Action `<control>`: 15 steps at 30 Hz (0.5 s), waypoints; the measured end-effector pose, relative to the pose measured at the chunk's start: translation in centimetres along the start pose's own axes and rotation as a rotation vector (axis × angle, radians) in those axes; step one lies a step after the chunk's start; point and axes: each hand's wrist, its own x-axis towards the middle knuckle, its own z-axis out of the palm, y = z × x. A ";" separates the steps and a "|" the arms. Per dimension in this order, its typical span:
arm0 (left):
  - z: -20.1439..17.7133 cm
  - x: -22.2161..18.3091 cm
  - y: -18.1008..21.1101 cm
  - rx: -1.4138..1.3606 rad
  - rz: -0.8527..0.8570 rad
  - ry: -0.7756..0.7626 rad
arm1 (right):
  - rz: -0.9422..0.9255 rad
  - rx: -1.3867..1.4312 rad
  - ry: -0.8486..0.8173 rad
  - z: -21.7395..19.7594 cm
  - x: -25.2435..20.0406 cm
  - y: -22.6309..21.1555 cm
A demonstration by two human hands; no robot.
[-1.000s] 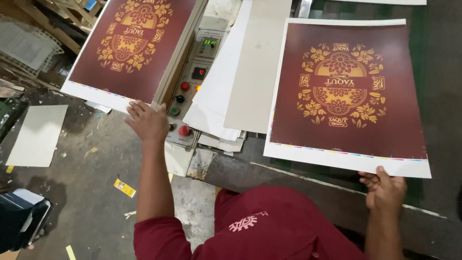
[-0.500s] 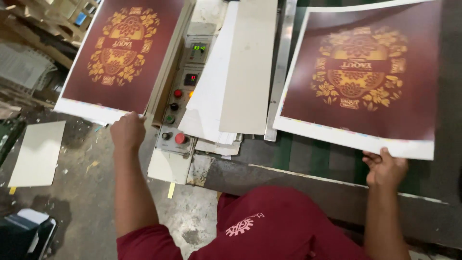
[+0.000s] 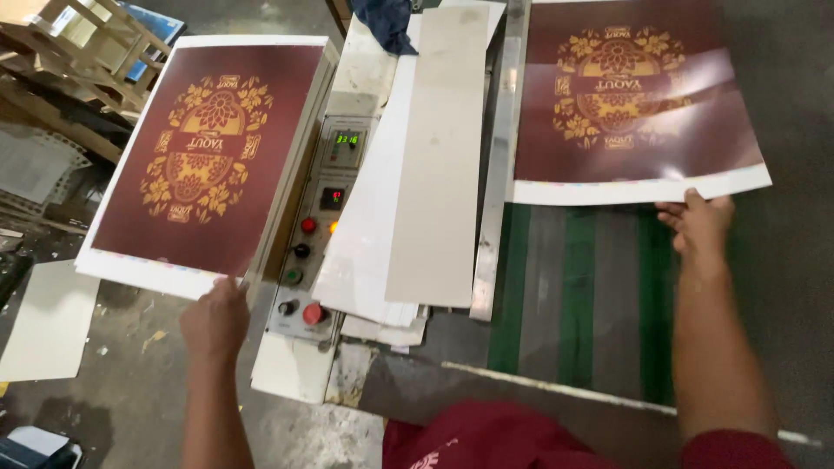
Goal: The person repeatedly picks up large, maroon-colored printed sheets from a pile on a machine and places them onto a stack on the right side of the workspace. The task involves rapid, repetitive hand movements to transfer the sheets one by one.
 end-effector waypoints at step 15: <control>-2.5 -0.7 3.3 0.009 -0.099 0.111 | 0.102 0.180 -0.278 6.0 8.8 4.6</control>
